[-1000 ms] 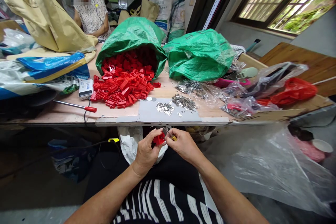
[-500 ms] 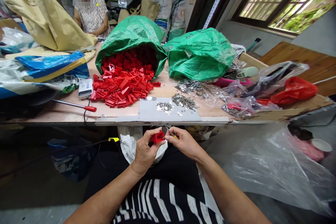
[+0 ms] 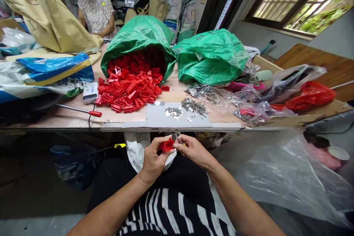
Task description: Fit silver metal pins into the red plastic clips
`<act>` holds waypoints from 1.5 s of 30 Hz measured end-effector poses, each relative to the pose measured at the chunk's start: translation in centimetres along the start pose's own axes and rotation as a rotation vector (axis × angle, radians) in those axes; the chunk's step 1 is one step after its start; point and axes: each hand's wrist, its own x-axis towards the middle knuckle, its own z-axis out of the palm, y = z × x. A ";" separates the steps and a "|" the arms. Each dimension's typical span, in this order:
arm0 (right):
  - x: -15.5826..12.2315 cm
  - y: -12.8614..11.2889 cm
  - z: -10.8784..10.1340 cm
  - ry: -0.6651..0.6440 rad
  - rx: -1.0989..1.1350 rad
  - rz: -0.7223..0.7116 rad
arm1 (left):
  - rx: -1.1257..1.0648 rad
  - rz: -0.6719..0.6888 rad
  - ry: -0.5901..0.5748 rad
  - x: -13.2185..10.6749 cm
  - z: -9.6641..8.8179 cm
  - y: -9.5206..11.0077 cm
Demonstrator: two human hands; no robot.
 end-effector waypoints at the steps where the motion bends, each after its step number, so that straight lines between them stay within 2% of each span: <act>1: -0.1 -0.1 0.0 -0.004 0.007 0.011 | -0.003 -0.001 0.000 0.0 0.0 0.0; 9: -0.1 0.0 0.1 0.046 -0.096 -0.044 | -0.017 -0.030 0.016 -0.1 0.2 -0.2; 15: -0.4 0.2 0.8 0.200 -0.273 -0.156 | 0.018 -0.030 0.043 0.0 0.0 -0.3; 19: -0.6 -0.3 1.0 0.141 -0.263 -0.246 | 0.009 -0.036 0.050 0.3 -0.2 -0.3; 23: -0.7 -1.0 0.3 -0.011 -0.287 -0.351 | -0.036 -0.086 0.021 0.7 -0.5 0.4; 27: -0.6 -1.1 -0.7 -0.107 -0.290 -0.333 | -0.109 -0.132 -0.063 1.2 -0.9 1.1; 31: -0.4 -0.8 -1.1 -0.073 -0.217 -0.285 | -0.088 -0.167 -0.084 1.7 -1.2 1.3; 35: -0.5 -0.8 -1.1 -0.025 -0.156 -0.272 | -0.163 -0.327 -0.125 1.8 -1.1 1.4; 39: -0.6 -1.1 -1.0 0.026 -0.203 -0.299 | -0.255 -0.397 -0.175 1.7 -0.6 1.7; 45: -0.9 -1.3 -0.4 0.072 -0.300 -0.353 | -0.314 -0.446 -0.137 1.7 -0.3 1.7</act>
